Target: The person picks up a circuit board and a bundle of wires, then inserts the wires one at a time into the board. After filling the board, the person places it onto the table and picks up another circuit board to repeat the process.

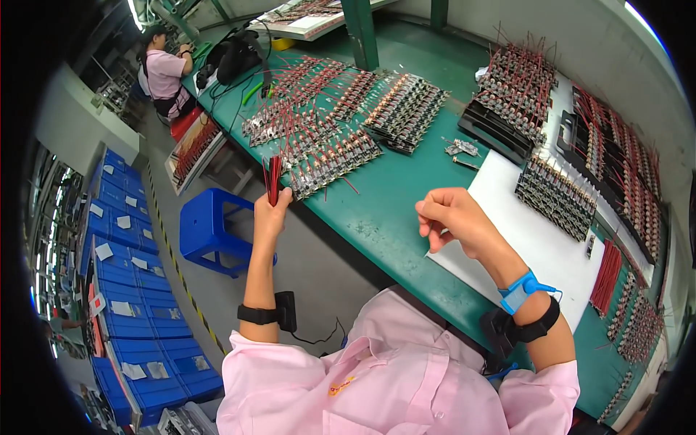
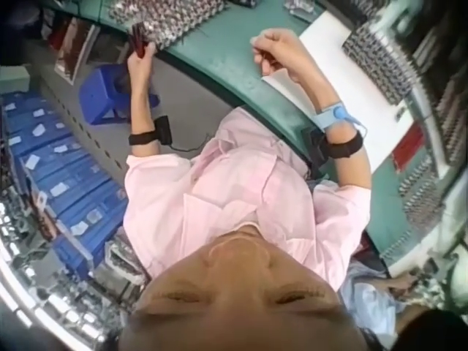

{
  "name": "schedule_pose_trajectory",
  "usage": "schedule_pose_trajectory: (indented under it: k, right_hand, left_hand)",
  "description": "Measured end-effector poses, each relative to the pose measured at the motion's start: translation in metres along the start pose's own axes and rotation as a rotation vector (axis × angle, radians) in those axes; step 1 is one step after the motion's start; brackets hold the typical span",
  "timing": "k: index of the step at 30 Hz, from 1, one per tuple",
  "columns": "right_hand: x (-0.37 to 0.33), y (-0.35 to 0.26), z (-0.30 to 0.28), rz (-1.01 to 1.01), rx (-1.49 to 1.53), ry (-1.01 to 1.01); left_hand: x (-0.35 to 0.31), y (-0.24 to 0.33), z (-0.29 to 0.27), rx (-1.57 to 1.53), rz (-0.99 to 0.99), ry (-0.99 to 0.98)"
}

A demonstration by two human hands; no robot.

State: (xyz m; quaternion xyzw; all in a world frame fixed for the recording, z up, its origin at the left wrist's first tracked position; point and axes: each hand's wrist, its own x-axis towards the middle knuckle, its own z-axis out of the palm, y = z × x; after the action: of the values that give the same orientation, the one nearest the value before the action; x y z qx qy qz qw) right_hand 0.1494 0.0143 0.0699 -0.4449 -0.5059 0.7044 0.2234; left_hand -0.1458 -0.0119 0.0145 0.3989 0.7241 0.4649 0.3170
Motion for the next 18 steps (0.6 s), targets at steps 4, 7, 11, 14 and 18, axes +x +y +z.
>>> schedule_pose_trajectory:
  k: [4, 7, 11, 14, 18]
  right_hand:
    - [-0.008, 0.007, -0.004, 0.022, 0.016, 0.028]
    - [-0.012, 0.011, -0.007, 0.024, 0.023, 0.041]
    - [-0.017, 0.014, -0.008, 0.028, 0.019, 0.049]
    - [-0.019, 0.015, -0.008, 0.032, 0.032, 0.047]
    - [-0.020, 0.016, -0.009, 0.033, 0.028, 0.031]
  left_hand:
    - [0.003, -0.003, 0.008, -0.125, 0.014, 0.016]
    - [0.007, 0.000, 0.007, -0.156, -0.018, -0.013]
    - [0.011, -0.001, 0.004, -0.307, -0.070, -0.110]
    - [0.015, -0.005, 0.000, -0.439, -0.080, -0.174]
    - [0.018, -0.010, -0.001, -0.601, -0.056, -0.218]
